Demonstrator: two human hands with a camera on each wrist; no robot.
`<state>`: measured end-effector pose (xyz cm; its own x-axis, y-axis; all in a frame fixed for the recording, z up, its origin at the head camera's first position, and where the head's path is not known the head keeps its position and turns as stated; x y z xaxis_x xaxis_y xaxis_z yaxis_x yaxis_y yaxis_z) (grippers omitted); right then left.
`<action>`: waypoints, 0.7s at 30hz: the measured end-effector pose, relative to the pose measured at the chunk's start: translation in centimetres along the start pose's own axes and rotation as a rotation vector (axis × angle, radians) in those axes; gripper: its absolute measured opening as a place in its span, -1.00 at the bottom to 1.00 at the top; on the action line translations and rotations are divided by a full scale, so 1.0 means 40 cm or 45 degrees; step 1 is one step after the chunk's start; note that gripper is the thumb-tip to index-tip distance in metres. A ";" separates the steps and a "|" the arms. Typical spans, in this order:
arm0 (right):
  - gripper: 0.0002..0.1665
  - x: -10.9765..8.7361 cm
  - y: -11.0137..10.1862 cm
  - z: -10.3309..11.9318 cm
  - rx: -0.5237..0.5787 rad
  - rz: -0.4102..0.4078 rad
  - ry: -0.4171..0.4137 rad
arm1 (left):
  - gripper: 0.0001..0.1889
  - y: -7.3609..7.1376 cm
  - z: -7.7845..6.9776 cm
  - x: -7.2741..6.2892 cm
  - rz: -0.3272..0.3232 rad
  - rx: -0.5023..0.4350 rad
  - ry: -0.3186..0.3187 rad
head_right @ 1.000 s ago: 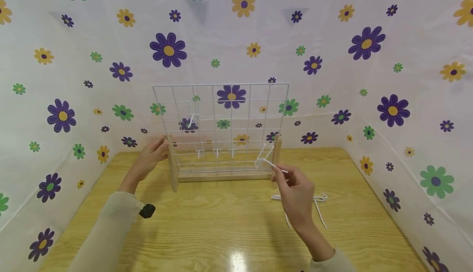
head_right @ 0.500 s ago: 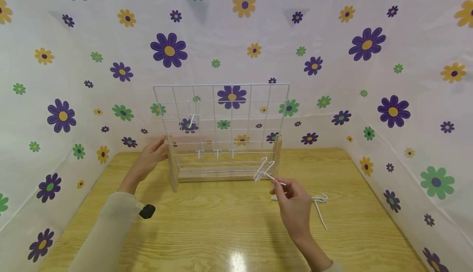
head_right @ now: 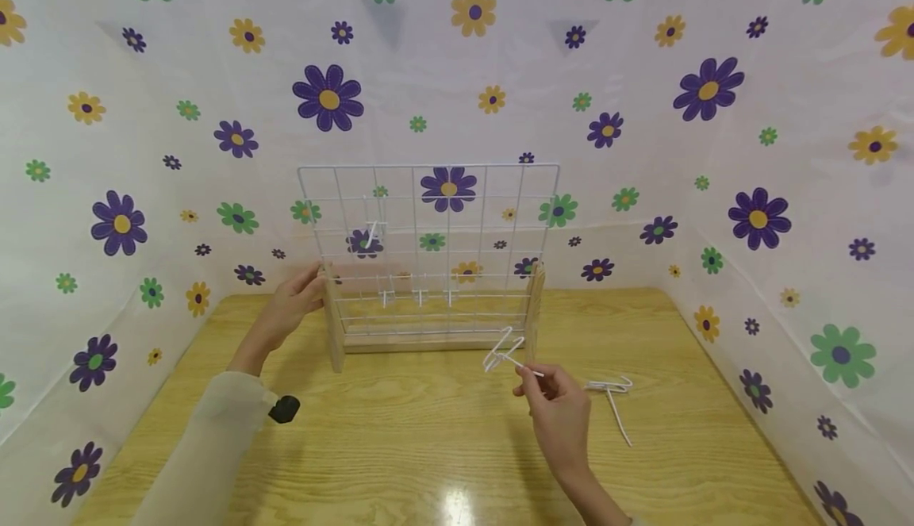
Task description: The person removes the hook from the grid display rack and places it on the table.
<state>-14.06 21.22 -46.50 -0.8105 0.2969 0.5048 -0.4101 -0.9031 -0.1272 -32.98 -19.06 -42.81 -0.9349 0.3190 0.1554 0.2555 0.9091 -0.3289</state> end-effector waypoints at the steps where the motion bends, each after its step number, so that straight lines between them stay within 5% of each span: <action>1: -0.93 -0.003 0.002 -0.004 -0.001 0.000 0.019 | -0.32 0.000 0.000 0.000 0.001 0.005 -0.004; 21: -0.90 -0.055 0.021 -0.040 0.021 0.047 0.320 | -0.31 0.002 0.006 0.005 -0.004 -0.003 -0.012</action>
<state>-13.29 20.28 -49.08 -0.9042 0.3293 0.2719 -0.3728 -0.9193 -0.1264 -33.23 -19.00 -43.04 -0.9381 0.3132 0.1477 0.2528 0.9109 -0.3262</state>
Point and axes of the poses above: each hand's wrist, its own x-axis towards the middle knuckle, its own y-axis out of the palm, z = x × y, the point moved 1 cm from there along x, towards the middle knuckle
